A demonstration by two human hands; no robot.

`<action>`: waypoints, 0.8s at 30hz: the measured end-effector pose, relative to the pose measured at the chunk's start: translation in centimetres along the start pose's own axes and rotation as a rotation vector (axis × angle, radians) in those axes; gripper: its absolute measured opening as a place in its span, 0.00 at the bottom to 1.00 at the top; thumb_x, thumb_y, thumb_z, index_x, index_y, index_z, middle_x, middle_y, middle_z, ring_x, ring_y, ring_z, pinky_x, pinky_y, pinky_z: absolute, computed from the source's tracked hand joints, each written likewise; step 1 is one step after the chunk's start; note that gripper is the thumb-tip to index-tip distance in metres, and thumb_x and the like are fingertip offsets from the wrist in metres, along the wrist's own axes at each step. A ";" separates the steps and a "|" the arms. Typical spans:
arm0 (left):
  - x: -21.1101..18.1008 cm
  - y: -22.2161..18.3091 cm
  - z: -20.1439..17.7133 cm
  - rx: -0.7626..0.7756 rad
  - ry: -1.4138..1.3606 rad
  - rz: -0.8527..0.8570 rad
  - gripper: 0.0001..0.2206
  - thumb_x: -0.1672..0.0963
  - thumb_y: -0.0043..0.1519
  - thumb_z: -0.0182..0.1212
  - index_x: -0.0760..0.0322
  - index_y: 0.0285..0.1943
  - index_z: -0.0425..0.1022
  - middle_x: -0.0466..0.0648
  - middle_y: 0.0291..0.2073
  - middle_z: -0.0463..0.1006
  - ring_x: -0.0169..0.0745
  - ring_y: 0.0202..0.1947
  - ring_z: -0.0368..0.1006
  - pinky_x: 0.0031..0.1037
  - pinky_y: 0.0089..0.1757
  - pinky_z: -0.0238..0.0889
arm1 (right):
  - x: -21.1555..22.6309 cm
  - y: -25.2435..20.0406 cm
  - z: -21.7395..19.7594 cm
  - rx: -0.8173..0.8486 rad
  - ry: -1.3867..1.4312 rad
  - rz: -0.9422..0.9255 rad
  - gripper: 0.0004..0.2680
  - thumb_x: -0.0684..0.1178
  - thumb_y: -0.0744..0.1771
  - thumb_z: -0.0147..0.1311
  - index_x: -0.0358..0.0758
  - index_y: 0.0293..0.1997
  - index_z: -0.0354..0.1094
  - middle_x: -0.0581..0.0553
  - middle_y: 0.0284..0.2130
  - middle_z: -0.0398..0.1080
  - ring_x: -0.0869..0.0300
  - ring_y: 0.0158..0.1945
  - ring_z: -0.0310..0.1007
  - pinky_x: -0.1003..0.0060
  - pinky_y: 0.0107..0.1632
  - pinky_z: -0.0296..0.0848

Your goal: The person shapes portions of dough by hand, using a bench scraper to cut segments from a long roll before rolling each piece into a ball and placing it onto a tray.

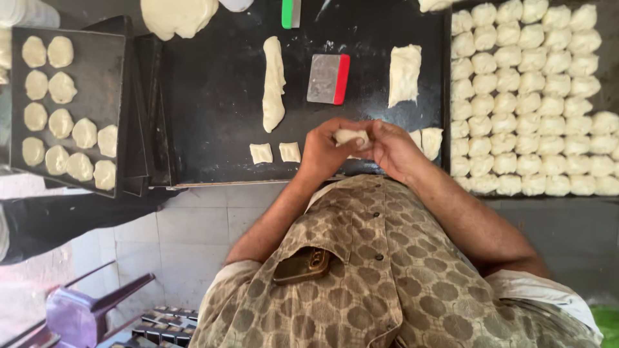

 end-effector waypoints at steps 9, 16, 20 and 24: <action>1.0 1.5 -3.0 0.213 0.534 0.409 0.17 0.55 0.49 0.75 0.66 0.45 0.79 0.56 0.35 0.78 0.59 0.39 0.76 0.44 0.42 0.70 | -2.0 0.6 2.8 -0.481 -0.975 -0.421 0.03 0.38 0.64 0.65 0.32 0.36 0.74 0.44 0.31 0.77 0.64 0.33 0.75 0.71 0.36 0.74; 9.5 3.9 -3.8 0.173 0.561 0.193 0.12 0.53 0.64 0.66 0.67 0.34 0.79 0.56 0.31 0.77 0.58 0.36 0.75 0.43 0.39 0.68 | 2.8 -6.7 10.4 0.040 -1.416 -0.239 0.03 0.43 0.62 0.66 0.39 0.33 0.76 0.46 0.33 0.79 0.60 0.35 0.79 0.66 0.36 0.78; 9.1 3.4 -5.1 0.185 0.213 0.046 0.10 0.54 0.62 0.67 0.68 0.41 0.79 0.54 0.36 0.79 0.54 0.33 0.75 0.39 0.38 0.67 | 7.3 -8.3 6.8 0.480 -0.738 -0.374 0.13 0.56 0.70 0.57 0.33 0.47 0.74 0.37 0.44 0.77 0.54 0.48 0.79 0.61 0.52 0.80; 4.2 1.2 -4.1 0.097 0.308 0.140 0.29 0.59 0.55 0.71 0.62 0.68 0.72 0.59 0.37 0.76 0.56 0.37 0.74 0.37 0.43 0.68 | 6.4 0.4 -2.0 -0.034 -0.334 -0.250 0.09 0.52 0.72 0.49 0.36 0.47 0.68 0.36 0.42 0.76 0.50 0.45 0.80 0.57 0.43 0.82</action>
Point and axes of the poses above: each hand's wrist, its own y-axis towards the middle knuckle, its own z-axis out of the palm, x = y × z, the point moved 2 cm from there along y, towards the middle knuckle
